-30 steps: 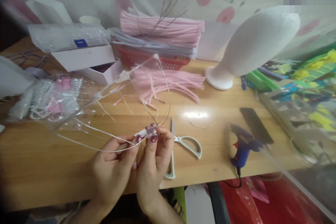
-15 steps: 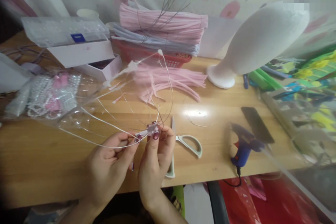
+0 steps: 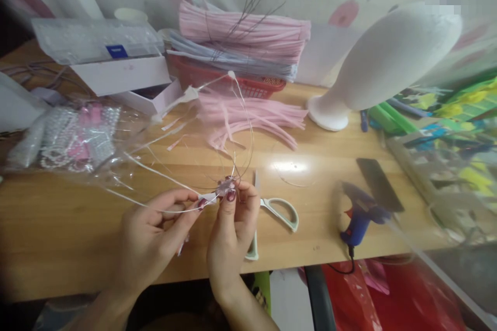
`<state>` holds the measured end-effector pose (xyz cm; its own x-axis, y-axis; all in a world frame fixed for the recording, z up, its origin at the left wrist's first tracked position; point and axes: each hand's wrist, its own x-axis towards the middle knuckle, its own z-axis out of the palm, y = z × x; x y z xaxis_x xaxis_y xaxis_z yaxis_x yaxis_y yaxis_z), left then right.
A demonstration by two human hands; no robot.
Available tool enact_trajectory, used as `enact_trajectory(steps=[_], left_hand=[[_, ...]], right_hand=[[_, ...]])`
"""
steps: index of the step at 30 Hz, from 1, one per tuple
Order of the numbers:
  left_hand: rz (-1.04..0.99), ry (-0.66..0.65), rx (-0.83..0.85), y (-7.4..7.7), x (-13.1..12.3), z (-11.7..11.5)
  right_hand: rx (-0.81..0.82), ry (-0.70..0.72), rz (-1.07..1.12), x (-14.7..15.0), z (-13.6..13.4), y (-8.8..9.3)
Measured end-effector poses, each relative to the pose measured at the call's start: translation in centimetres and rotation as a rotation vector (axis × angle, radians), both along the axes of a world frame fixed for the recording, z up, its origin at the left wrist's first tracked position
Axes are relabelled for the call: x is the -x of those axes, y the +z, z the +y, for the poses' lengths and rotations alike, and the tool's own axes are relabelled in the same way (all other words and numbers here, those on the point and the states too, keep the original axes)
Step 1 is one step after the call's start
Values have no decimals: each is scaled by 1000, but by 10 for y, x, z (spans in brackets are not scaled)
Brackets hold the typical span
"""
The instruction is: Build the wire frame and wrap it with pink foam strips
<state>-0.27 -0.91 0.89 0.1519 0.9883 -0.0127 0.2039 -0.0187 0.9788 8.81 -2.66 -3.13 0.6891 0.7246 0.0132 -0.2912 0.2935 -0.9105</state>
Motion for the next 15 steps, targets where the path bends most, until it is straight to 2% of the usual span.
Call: enact_trajectory(steps=[2, 5, 11, 15], left_hand=[[81, -52, -114, -3, 6, 3], [192, -63, -279, -3, 10, 5], [400, -18, -600, 7, 12, 9], [558, -64, -795, 11, 13, 9]], right_hand=[[4, 4, 17, -2, 1, 1], [3, 21, 47, -4, 2, 2], [1, 54, 56, -5, 4, 4], [7, 39, 43, -4, 5, 3]])
